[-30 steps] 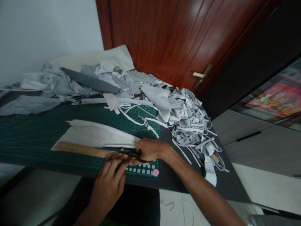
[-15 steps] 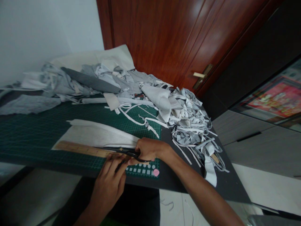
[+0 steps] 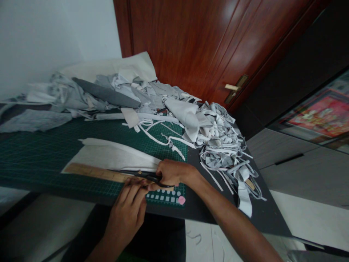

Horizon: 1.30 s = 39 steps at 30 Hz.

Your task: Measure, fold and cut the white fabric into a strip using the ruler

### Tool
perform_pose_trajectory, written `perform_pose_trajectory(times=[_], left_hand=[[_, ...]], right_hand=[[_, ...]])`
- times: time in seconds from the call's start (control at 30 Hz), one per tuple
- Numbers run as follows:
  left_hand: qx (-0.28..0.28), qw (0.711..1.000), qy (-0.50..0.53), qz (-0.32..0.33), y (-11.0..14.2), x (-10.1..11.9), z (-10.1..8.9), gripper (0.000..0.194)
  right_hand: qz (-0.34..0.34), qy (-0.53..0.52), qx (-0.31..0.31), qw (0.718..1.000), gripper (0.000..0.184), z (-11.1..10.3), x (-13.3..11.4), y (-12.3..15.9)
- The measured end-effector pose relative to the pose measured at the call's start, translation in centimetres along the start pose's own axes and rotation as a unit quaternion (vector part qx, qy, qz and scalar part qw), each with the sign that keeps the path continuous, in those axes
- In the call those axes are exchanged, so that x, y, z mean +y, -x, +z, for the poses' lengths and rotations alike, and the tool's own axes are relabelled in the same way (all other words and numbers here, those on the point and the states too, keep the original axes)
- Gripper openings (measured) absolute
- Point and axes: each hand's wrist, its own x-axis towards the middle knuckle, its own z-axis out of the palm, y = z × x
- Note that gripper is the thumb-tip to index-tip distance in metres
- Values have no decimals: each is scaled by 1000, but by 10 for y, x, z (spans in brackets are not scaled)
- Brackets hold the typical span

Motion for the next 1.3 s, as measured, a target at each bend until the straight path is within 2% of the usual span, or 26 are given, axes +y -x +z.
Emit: perform_pose_trajectory(times=[0.37,1.0,1.3], left_hand=[[2,1000,1,2,-1,1,0,29],[0,1000,-2,4,2,0,1,30],[2,1000,-5,8,1,0,1,31]], right_hand=[[9,-6,1,1000,44,1,-2,-1],[-18,-15,24,999,37,4,6,-4],[-9,-23,13,1000,33,-1,3,-2]])
